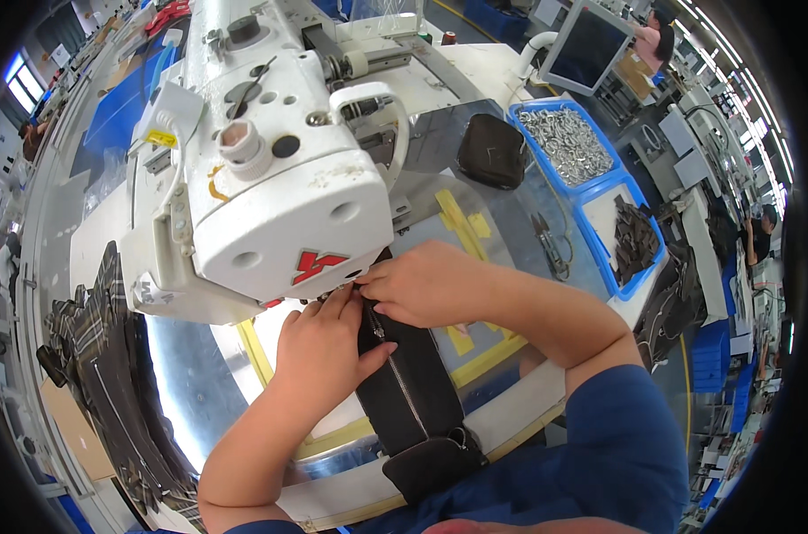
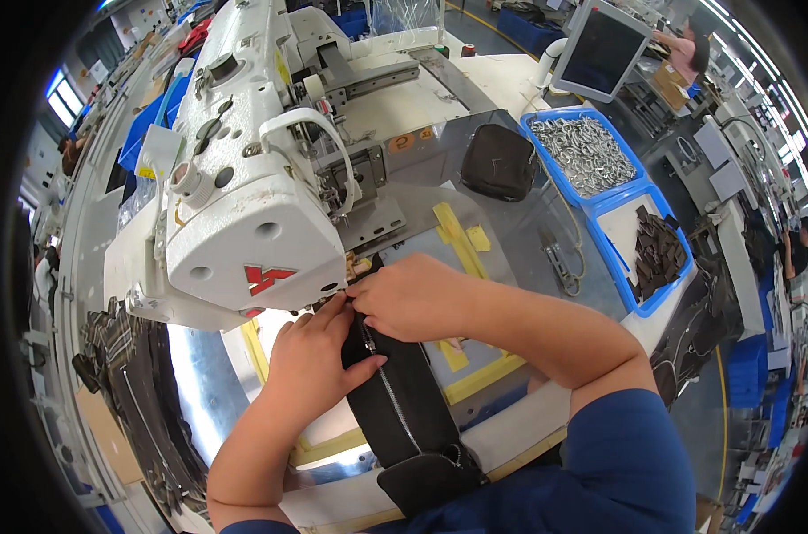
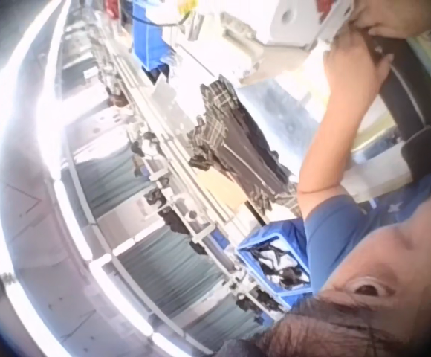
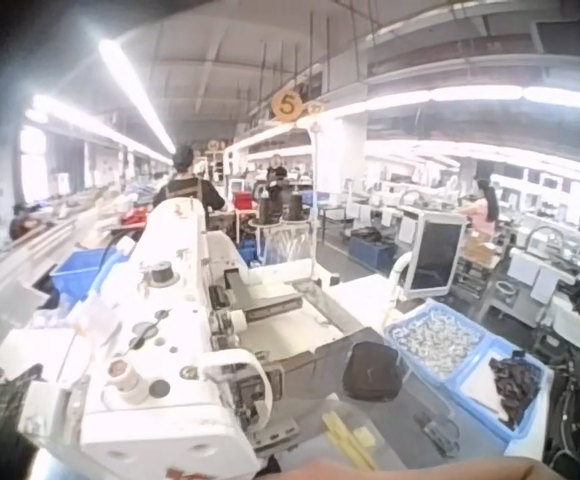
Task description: The person sews zippers onto small fabric pouches using an industrial sewing machine. They align the zipper with the pouch edge, feed it through the machine, and then trim excess thread. The person handles multiple pouches, including plaid and solid black ones, and places finished items into a blue bin.
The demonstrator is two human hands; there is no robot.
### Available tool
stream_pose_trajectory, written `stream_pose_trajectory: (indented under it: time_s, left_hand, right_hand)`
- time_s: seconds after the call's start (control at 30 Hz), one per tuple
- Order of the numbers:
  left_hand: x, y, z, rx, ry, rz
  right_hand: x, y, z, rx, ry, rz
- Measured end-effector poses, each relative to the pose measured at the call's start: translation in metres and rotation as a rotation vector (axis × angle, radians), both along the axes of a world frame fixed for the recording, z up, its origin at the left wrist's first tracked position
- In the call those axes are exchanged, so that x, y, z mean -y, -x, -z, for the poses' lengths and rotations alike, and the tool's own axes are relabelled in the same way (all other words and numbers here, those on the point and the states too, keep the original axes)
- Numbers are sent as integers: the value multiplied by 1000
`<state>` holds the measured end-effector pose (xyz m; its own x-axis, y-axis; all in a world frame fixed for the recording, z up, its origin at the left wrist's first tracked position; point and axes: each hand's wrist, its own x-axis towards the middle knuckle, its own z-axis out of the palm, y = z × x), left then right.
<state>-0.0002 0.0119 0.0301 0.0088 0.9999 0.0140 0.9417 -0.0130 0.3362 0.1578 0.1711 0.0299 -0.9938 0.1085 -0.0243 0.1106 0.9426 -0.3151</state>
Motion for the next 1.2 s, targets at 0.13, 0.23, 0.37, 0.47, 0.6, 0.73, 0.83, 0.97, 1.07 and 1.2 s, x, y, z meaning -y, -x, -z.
stream_pose_trajectory:
  time_s: [0.13, 0.23, 0.37, 0.47, 0.6, 0.73, 0.83, 0.97, 1.07, 1.2]
  left_hand:
    - [3, -2, -1, -56, 3, -11]
    - [4, -2, -2, -56, 17, -10]
    - [4, -3, -3, -71, 29, -15]
    - [5, -3, -1, -76, 15, -15]
    - [5, -2, -2, -69, 11, -9]
    - [7, -1, -2, -68, 0, 7]
    - [7, -2, -3, -68, -15, 56]
    - [3, -13, 9, -48, -69, 128]
    - [3, -18, 17, -72, -152, 146]
    - [6, -15, 24, -80, -198, 156]
  right_hand:
    - [0, -1, 6, -41, 18, -20]
    - [-2, 0, 8, -36, 47, -34]
    - [-2, -1, 10, -11, 47, -41]
    - [-1, -2, 7, -5, 52, -37]
    - [-1, -3, 8, -9, 40, -40]
    - [-1, -4, 13, -109, 94, -34]
    - [-5, -6, 8, 17, 54, -10]
    - [-12, -19, -7, 163, 72, 47]
    - [-20, -39, 9, -96, 83, 34]
    - [-53, -72, -3, -311, 68, 352]
